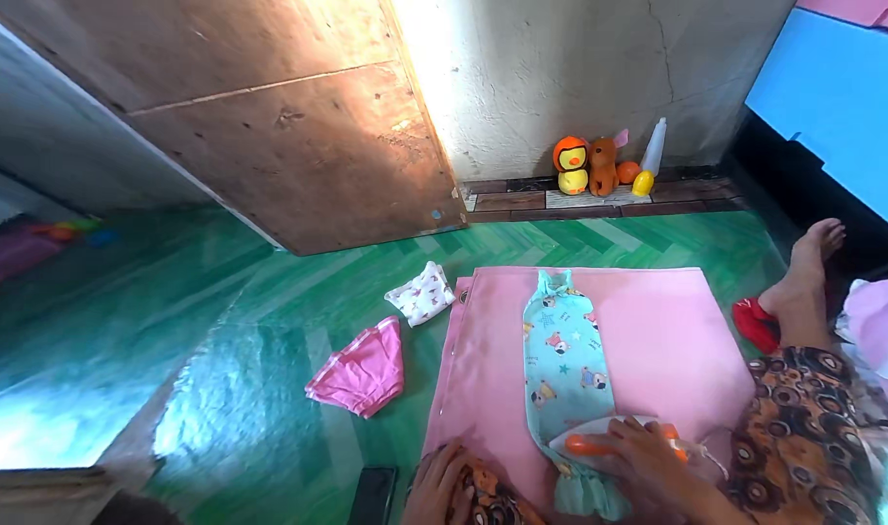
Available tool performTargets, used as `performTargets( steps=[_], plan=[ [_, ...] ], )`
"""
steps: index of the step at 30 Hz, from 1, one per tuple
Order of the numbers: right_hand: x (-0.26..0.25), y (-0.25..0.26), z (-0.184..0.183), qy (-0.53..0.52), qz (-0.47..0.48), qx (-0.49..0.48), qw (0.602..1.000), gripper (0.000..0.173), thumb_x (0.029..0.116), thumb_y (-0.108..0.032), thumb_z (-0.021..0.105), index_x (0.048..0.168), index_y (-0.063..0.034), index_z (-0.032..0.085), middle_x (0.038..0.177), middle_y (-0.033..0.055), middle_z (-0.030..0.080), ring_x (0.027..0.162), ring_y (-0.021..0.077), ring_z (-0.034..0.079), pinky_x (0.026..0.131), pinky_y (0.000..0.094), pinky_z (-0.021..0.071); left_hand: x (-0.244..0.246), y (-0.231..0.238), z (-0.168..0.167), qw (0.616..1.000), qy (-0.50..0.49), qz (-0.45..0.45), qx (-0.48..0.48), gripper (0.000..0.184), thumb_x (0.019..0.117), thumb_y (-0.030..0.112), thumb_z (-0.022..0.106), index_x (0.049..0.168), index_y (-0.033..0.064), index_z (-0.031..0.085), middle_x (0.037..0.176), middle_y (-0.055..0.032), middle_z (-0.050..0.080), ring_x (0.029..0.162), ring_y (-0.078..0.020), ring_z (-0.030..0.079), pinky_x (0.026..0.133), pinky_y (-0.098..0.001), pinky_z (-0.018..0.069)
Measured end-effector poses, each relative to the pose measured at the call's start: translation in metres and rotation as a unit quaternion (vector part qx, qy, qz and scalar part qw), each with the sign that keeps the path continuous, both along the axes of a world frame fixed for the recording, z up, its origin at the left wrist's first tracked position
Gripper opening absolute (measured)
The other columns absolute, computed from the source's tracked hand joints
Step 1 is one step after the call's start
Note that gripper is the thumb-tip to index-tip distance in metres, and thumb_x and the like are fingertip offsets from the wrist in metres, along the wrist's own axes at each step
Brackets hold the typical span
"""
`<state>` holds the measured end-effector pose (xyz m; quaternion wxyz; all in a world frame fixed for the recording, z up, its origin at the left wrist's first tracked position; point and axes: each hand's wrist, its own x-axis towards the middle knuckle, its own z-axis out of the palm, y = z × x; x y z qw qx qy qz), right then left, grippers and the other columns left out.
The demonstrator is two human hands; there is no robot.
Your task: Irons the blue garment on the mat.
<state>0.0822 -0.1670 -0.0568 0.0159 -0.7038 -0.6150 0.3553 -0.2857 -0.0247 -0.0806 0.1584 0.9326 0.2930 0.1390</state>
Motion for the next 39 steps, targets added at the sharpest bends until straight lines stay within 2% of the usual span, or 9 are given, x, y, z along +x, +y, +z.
performTargets(
  steps=[3,7,9,15,19,22,31,39],
  plan=[
    [0.002,-0.010,-0.001,0.007,-0.001,0.008,1.000,0.042,0.1073,-0.029,0.054,0.147,-0.0417,0.057,0.137,0.0146,0.064,0.132,0.0411,0.053,0.105,0.0666,0.0371,-0.002,0.004,-0.001,1.000,-0.006,0.010,-0.006,0.047,0.0999,0.036,0.052,0.131,0.0038,0.066,0.143,-0.0180,0.060,0.130,-0.0370,0.059,0.110,-0.0589,0.0418],
    [-0.002,-0.013,-0.013,0.000,-0.007,0.088,0.996,0.041,0.1052,-0.022,0.056,0.142,-0.0385,0.064,0.129,0.0168,0.068,0.126,0.0432,0.058,0.100,0.0670,0.0414,-0.001,0.006,-0.008,0.999,-0.023,0.011,0.025,0.045,0.0994,0.040,0.051,0.126,0.0078,0.070,0.134,-0.0138,0.067,0.125,-0.0315,0.063,0.110,-0.0544,0.0430],
    [-0.007,-0.009,-0.015,-0.013,-0.003,0.097,0.995,0.041,0.1061,-0.023,0.055,0.142,-0.0398,0.063,0.129,0.0162,0.068,0.125,0.0420,0.058,0.100,0.0656,0.0417,0.000,0.007,-0.010,0.999,-0.024,0.010,0.030,0.045,0.0994,0.041,0.050,0.124,0.0094,0.070,0.133,-0.0124,0.068,0.124,-0.0289,0.064,0.110,-0.0526,0.0426],
    [-0.029,0.027,-0.018,-0.048,0.007,0.082,0.995,0.045,0.1068,-0.022,0.054,0.146,-0.0437,0.058,0.131,0.0141,0.067,0.127,0.0382,0.057,0.102,0.0626,0.0415,0.000,0.007,-0.012,0.999,-0.024,0.017,0.037,0.042,0.0992,0.040,0.050,0.121,0.0121,0.072,0.131,-0.0084,0.069,0.123,-0.0225,0.064,0.111,-0.0478,0.0425],
    [-0.041,0.054,-0.018,-0.072,0.003,0.094,0.993,0.047,0.1066,-0.020,0.054,0.147,-0.0436,0.056,0.131,0.0148,0.066,0.126,0.0389,0.058,0.101,0.0621,0.0418,0.001,0.007,-0.011,0.999,-0.031,0.020,0.034,0.041,0.0973,0.039,0.053,0.121,0.0104,0.072,0.129,-0.0085,0.070,0.122,-0.0224,0.065,0.112,-0.0477,0.0415],
    [-0.041,0.077,-0.014,-0.077,-0.012,0.075,0.994,0.047,0.1076,-0.023,0.052,0.149,-0.0441,0.053,0.135,0.0146,0.064,0.131,0.0387,0.054,0.105,0.0623,0.0393,0.001,0.006,-0.006,0.999,-0.024,0.019,0.020,0.041,0.0982,0.038,0.053,0.122,0.0092,0.071,0.130,-0.0089,0.070,0.123,-0.0226,0.064,0.113,-0.0478,0.0409],
    [0.000,0.142,-0.012,-0.079,-0.099,0.111,0.986,0.044,0.1085,-0.022,0.051,0.149,-0.0386,0.056,0.137,0.0146,0.064,0.130,0.0396,0.055,0.104,0.0632,0.0397,0.000,0.009,-0.006,0.999,-0.037,0.008,0.003,0.037,0.0997,0.034,0.052,0.118,0.0073,0.071,0.128,-0.0112,0.070,0.123,-0.0217,0.065,0.113,-0.0454,0.0398],
    [0.052,0.194,0.001,-0.065,-0.123,0.097,0.986,0.047,0.1074,-0.018,0.052,0.150,-0.0379,0.055,0.138,0.0162,0.062,0.132,0.0403,0.052,0.105,0.0651,0.0363,-0.001,0.009,-0.008,0.999,-0.043,0.008,-0.007,0.036,0.1003,0.031,0.051,0.116,0.0067,0.072,0.127,-0.0124,0.071,0.123,-0.0234,0.065,0.113,-0.0466,0.0413]
  ],
)
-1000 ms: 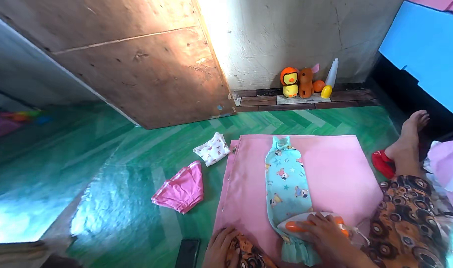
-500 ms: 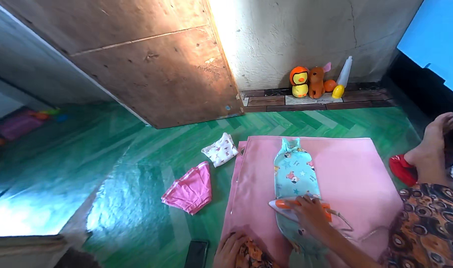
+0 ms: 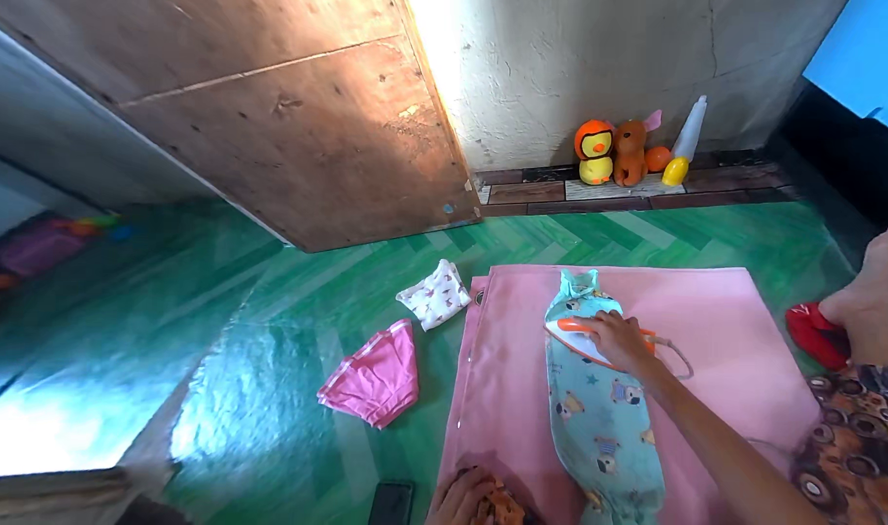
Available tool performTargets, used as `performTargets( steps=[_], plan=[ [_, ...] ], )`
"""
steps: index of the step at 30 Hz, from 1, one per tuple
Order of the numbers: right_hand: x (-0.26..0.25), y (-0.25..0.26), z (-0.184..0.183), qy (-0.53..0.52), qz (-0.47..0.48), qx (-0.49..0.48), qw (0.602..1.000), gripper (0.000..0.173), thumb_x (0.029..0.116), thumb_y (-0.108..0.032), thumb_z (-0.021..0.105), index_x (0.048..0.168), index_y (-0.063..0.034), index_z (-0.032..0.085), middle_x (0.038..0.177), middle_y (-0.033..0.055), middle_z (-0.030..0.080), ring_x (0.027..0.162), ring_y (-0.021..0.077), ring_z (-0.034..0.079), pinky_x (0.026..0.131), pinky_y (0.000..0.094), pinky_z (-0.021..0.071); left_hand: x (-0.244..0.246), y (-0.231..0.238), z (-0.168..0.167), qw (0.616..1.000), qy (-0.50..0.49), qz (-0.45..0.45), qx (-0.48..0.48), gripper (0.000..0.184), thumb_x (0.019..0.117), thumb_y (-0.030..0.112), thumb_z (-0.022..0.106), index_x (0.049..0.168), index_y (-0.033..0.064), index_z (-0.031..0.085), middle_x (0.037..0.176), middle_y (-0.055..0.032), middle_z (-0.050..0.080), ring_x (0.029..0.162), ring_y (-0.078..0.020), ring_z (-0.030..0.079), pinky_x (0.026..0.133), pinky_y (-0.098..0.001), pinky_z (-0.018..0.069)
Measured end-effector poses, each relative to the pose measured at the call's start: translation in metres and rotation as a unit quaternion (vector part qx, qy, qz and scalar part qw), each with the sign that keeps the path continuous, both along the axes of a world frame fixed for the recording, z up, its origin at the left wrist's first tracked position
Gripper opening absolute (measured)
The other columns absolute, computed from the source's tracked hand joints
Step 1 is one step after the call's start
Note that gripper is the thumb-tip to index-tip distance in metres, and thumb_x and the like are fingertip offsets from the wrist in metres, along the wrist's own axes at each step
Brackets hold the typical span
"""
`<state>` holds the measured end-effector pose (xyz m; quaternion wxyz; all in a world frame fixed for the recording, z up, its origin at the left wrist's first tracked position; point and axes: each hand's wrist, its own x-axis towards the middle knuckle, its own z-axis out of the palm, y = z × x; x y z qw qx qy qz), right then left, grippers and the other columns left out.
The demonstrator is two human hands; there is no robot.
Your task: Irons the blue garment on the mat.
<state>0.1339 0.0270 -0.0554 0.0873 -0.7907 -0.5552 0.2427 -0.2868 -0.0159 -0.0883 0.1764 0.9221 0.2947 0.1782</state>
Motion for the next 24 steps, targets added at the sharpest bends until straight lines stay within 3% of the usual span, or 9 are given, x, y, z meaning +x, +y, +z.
performTargets(
  steps=[10,19,24],
  plan=[
    [0.052,0.040,-0.002,0.027,0.028,0.009,0.999,0.046,0.1050,-0.018,0.057,0.147,-0.0369,0.059,0.141,0.0126,0.062,0.137,0.0378,0.050,0.109,0.0663,0.0316,-0.003,0.001,-0.009,1.000,-0.013,0.001,0.010,0.037,0.1023,0.035,0.046,0.115,0.0101,0.071,0.128,-0.0098,0.070,0.125,-0.0180,0.062,0.116,-0.0408,0.0377],
    [0.050,0.035,0.003,0.081,0.035,-0.053,0.995,0.047,0.1051,-0.021,0.056,0.149,-0.0371,0.056,0.152,0.0084,0.055,0.142,0.0366,0.046,0.111,0.0693,0.0306,-0.003,0.001,-0.009,1.000,-0.017,0.003,0.018,0.036,0.1007,0.033,0.047,0.113,0.0106,0.072,0.127,-0.0082,0.071,0.124,-0.0171,0.063,0.115,-0.0395,0.0384],
    [0.037,0.016,0.003,0.099,0.056,-0.073,0.991,0.046,0.1044,-0.021,0.058,0.148,-0.0357,0.057,0.148,0.0099,0.058,0.140,0.0365,0.049,0.111,0.0709,0.0312,-0.001,0.000,-0.007,1.000,-0.018,0.006,0.025,0.036,0.1006,0.033,0.046,0.112,0.0111,0.073,0.126,-0.0072,0.071,0.124,-0.0163,0.063,0.115,-0.0396,0.0393]
  ],
)
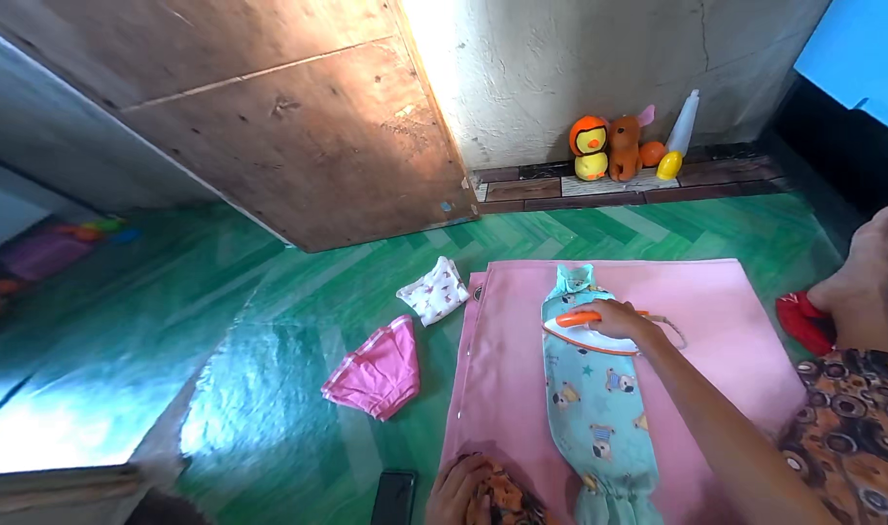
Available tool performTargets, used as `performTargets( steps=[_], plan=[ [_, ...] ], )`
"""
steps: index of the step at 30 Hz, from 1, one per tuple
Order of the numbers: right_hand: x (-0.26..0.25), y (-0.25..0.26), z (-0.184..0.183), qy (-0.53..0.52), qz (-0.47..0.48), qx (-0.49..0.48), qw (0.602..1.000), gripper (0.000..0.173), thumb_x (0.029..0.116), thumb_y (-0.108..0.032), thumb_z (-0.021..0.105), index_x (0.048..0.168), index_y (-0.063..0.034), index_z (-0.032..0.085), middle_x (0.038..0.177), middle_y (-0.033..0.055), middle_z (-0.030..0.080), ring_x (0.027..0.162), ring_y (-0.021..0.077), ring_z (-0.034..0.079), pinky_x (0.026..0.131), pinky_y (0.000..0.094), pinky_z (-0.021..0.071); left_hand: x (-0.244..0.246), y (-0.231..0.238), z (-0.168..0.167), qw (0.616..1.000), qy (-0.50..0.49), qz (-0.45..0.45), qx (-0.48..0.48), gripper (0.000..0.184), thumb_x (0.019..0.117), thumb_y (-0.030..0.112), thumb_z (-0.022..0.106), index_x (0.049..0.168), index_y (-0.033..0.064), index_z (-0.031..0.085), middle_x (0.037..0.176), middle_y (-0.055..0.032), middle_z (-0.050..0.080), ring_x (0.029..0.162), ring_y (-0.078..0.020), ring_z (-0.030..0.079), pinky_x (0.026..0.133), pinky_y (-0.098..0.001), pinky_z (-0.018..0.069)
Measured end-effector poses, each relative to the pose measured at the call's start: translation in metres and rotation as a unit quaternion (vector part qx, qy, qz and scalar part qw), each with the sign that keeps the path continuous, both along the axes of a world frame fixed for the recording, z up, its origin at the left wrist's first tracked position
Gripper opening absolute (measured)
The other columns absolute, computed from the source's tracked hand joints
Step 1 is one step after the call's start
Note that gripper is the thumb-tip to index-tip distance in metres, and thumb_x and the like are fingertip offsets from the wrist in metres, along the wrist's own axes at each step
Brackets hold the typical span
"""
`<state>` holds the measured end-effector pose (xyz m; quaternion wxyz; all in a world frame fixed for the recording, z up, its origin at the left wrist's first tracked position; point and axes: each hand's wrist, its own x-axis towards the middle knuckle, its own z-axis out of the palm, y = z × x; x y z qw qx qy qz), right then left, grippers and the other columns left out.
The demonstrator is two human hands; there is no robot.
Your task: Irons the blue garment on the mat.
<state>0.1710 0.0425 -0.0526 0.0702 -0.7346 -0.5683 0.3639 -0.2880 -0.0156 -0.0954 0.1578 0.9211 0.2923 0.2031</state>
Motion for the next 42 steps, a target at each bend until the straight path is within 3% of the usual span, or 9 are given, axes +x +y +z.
performTargets(
  steps=[4,13,18,26,30,35,42],
  plan=[
    [-0.015,-0.021,-0.002,0.017,0.016,-0.001,1.000,0.045,0.1035,-0.019,0.060,0.146,-0.0339,0.059,0.146,0.0116,0.059,0.139,0.0370,0.050,0.110,0.0717,0.0321,0.002,-0.002,0.002,1.000,-0.010,0.010,-0.001,0.035,0.0984,0.032,0.050,0.109,0.0097,0.074,0.123,-0.0080,0.072,0.121,-0.0198,0.065,0.113,-0.0444,0.0421],
    [-0.066,-0.095,0.005,0.009,0.049,-0.026,0.998,0.046,0.1047,-0.022,0.058,0.148,-0.0354,0.057,0.143,0.0161,0.060,0.136,0.0417,0.049,0.109,0.0705,0.0328,0.002,-0.003,-0.002,0.999,-0.014,0.018,0.027,0.034,0.0965,0.032,0.050,0.107,0.0122,0.075,0.121,-0.0054,0.073,0.119,-0.0188,0.066,0.111,-0.0426,0.0432],
    [-0.089,-0.132,0.001,0.006,0.066,-0.035,0.997,0.046,0.1064,-0.023,0.055,0.150,-0.0375,0.055,0.143,0.0145,0.060,0.140,0.0404,0.046,0.113,0.0721,0.0277,0.004,-0.005,0.000,0.999,-0.011,0.025,0.023,0.033,0.0960,0.032,0.051,0.106,0.0119,0.076,0.120,-0.0058,0.073,0.118,-0.0205,0.066,0.111,-0.0449,0.0437],
    [-0.106,-0.165,0.000,0.005,0.078,-0.050,0.996,0.043,0.1070,-0.030,0.055,0.149,-0.0410,0.055,0.140,0.0102,0.061,0.135,0.0371,0.050,0.109,0.0659,0.0333,0.004,-0.005,0.002,0.999,-0.009,0.025,0.022,0.033,0.0957,0.031,0.051,0.106,0.0117,0.076,0.121,-0.0053,0.073,0.119,-0.0205,0.066,0.112,-0.0458,0.0429],
    [-0.109,-0.172,-0.002,0.001,0.079,-0.043,0.996,0.044,0.1077,-0.031,0.054,0.150,-0.0416,0.053,0.140,0.0101,0.061,0.135,0.0353,0.050,0.110,0.0626,0.0334,0.003,-0.005,0.000,0.999,-0.002,0.024,0.023,0.033,0.0959,0.031,0.051,0.105,0.0115,0.076,0.122,-0.0060,0.073,0.119,-0.0210,0.066,0.112,-0.0460,0.0426],
    [-0.107,-0.174,-0.012,-0.025,0.070,0.032,0.997,0.044,0.1069,-0.022,0.055,0.146,-0.0409,0.059,0.135,0.0132,0.064,0.131,0.0368,0.054,0.109,0.0629,0.0351,0.004,-0.006,0.006,1.000,0.005,0.024,0.005,0.032,0.0943,0.028,0.054,0.105,0.0082,0.077,0.122,-0.0100,0.073,0.118,-0.0269,0.067,0.110,-0.0515,0.0443],
    [-0.077,-0.125,-0.013,-0.042,0.034,0.062,0.997,0.042,0.1072,-0.022,0.054,0.145,-0.0382,0.061,0.135,0.0144,0.065,0.133,0.0384,0.053,0.111,0.0644,0.0340,0.004,-0.005,0.007,1.000,0.009,0.017,0.000,0.034,0.0969,0.030,0.052,0.107,0.0083,0.076,0.123,-0.0111,0.072,0.120,-0.0245,0.066,0.112,-0.0480,0.0415]
  ],
)
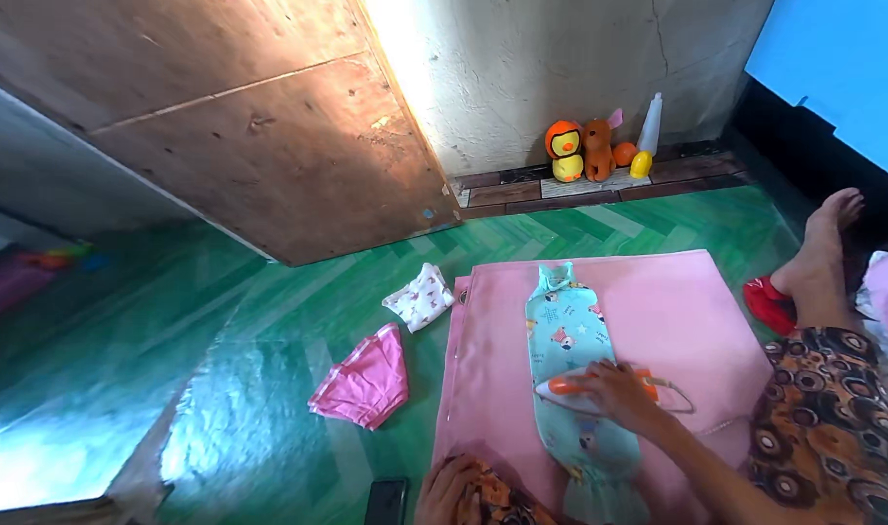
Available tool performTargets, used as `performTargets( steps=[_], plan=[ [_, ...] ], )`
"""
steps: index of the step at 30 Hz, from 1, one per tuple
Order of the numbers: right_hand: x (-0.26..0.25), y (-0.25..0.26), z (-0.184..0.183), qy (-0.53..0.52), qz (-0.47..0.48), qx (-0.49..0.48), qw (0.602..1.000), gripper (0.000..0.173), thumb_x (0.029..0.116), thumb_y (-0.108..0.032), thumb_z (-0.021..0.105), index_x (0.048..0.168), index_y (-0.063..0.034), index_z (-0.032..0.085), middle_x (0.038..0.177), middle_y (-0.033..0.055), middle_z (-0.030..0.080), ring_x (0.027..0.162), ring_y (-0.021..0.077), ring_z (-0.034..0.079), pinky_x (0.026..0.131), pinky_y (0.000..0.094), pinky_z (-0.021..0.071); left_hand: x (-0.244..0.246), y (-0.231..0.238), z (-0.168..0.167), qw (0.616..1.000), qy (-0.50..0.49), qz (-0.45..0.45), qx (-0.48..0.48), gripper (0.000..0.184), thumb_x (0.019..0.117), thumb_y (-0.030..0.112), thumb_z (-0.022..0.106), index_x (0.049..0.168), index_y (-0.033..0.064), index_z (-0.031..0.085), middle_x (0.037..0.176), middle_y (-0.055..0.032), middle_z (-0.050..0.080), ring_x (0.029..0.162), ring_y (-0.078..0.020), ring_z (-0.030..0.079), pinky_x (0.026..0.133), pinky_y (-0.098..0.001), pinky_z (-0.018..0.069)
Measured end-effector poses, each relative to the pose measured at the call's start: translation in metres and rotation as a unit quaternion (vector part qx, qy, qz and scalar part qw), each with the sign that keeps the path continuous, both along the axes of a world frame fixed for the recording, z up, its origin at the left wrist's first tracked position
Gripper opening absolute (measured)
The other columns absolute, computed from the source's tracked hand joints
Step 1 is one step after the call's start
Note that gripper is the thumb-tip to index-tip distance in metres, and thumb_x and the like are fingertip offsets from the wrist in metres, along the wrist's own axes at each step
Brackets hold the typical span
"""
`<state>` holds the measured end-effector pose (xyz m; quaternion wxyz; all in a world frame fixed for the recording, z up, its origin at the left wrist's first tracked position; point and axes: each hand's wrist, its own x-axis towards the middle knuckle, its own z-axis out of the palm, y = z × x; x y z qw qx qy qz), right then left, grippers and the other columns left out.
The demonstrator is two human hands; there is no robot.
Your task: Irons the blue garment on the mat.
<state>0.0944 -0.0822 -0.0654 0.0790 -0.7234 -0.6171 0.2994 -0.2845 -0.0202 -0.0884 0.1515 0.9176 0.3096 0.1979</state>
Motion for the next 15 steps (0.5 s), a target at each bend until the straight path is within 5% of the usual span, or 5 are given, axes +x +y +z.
performTargets(
  steps=[15],
  plan=[
    [0.079,0.125,0.011,-0.002,-0.053,0.014,0.999,0.047,0.1038,-0.016,0.057,0.145,-0.0367,0.060,0.140,0.0148,0.062,0.137,0.0383,0.049,0.110,0.0677,0.0306,-0.004,0.006,-0.005,0.999,-0.019,-0.022,-0.022,0.032,0.1012,0.029,0.048,0.109,0.0100,0.074,0.125,-0.0110,0.071,0.123,-0.0179,0.063,0.116,-0.0411,0.0362]
  ],
)
